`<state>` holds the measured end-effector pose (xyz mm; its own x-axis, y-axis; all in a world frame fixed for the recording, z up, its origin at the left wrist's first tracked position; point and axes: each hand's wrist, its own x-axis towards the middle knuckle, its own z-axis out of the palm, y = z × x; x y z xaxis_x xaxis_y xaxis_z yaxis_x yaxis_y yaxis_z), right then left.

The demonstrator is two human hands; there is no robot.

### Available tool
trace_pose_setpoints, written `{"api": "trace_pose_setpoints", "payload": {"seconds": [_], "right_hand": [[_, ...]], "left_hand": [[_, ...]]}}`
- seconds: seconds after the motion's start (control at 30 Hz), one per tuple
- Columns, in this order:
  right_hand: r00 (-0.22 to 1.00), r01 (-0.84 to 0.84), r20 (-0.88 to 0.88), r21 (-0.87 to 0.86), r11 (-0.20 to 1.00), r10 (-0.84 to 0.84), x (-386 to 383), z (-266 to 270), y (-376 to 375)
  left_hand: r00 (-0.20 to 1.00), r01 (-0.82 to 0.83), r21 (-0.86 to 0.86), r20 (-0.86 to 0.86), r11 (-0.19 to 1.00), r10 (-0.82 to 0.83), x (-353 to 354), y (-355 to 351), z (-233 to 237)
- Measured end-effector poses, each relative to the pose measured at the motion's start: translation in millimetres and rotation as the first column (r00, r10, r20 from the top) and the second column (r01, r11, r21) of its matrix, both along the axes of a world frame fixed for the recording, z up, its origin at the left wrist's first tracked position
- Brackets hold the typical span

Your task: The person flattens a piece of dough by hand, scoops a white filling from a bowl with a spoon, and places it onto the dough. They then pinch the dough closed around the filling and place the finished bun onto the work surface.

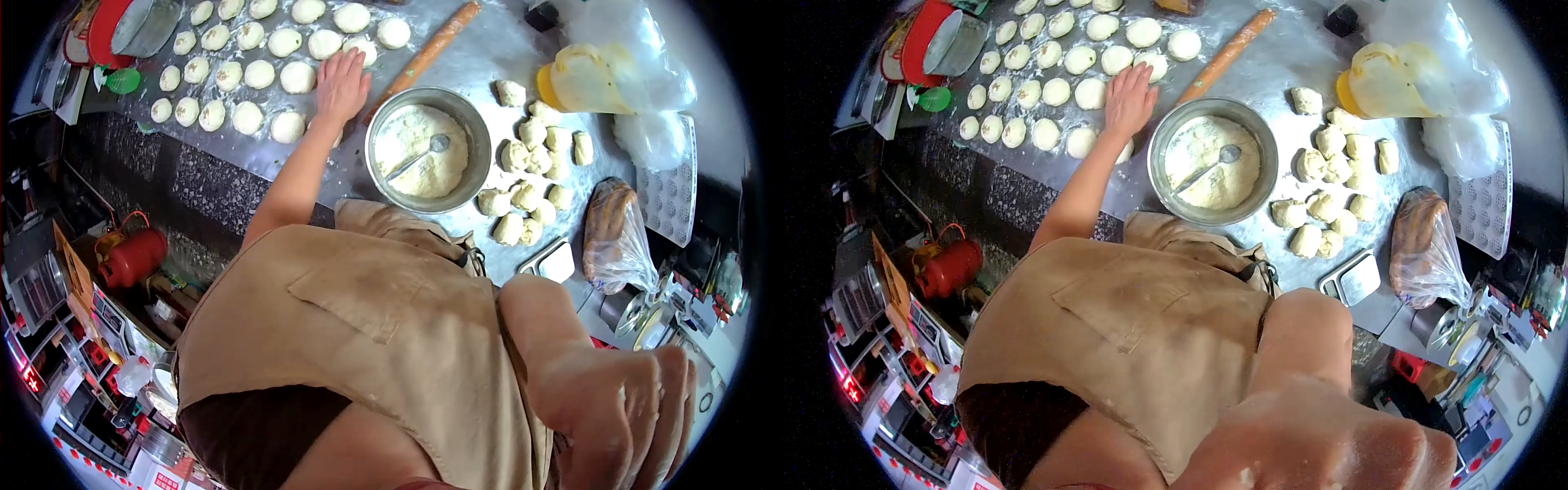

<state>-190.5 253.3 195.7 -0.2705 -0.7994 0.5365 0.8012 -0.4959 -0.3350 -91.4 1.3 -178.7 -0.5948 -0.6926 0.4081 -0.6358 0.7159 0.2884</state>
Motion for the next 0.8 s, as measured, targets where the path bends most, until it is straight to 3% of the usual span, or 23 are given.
{"api": "trace_pose_setpoints", "payload": {"seconds": [0.03, 0.1, 0.17, 0.23, 0.3, 0.33, 0.4, 0.43, 0.5, 0.57, 0.63, 0.67, 0.8], "right_hand": [[1.000, -0.010, 0.009, 0.002, 1.000, 0.010, -7, 1, -1], [0.999, -0.020, 0.034, 0.009, 1.000, 0.020, -21, 0, 0], [0.998, -0.037, 0.057, 0.001, 0.999, 0.037, -31, -3, -2], [0.995, -0.056, 0.080, -0.007, 0.998, 0.056, -35, -7, -8], [0.992, -0.070, 0.105, -0.009, 0.998, 0.070, -38, -10, -12], [0.990, -0.081, 0.118, -0.004, 0.997, 0.081, -39, -11, -13], [0.981, -0.123, 0.151, 0.016, 0.992, 0.119, -41, -9, -15], [0.974, -0.154, 0.172, 0.034, 0.988, 0.146, -42, -7, -14], [0.952, -0.197, 0.250, 0.065, 0.978, 0.175, -46, -1, -3], [0.958, -0.017, 0.285, 0.001, 1.000, 0.016, -80, -5, 48], [0.963, -0.140, 0.224, -0.063, 0.988, 0.151, -71, 9, 27], [0.985, -0.062, 0.144, -0.211, 0.976, 0.093, -64, 1, 31], [0.999, 0.031, 0.001, -0.381, 0.924, -0.032, -47, 9, 40]], "left_hand": [[0.998, 0.025, -0.067, 0.055, 0.997, -0.022, -4, -4, -5], [0.995, 0.030, -0.016, 0.100, 0.999, -0.028, -15, -11, -5], [0.995, -0.001, 0.131, 0.095, 0.991, -0.011, -28, -18, 7], [0.998, 0.058, 0.082, 0.025, 0.995, -0.060, -43, -28, 3], [0.988, 0.095, -0.075, 0.127, 0.993, -0.085, -55, -36, -3], [0.987, 0.104, -0.076, 0.129, 0.992, -0.093, -57, -38, -3], [0.962, 0.089, 0.156, 0.242, 0.984, -0.125, -60, -43, 0], [0.962, 0.104, 0.152, 0.235, 0.983, -0.138, -60, -43, 4], [0.992, 0.073, 0.265, 0.082, 0.962, -0.098, -52, -33, 14], [0.989, 0.125, 0.216, -0.107, 0.968, -0.104, -40, -25, 21], [0.950, 0.149, 0.176, -0.299, 0.973, -0.091, -28, -15, 34], [0.934, 0.132, 0.242, -0.355, 0.961, -0.039, -19, -7, 38], [0.920, 0.127, 0.301, -0.391, 0.945, 0.001, 5, 28, 61]]}}
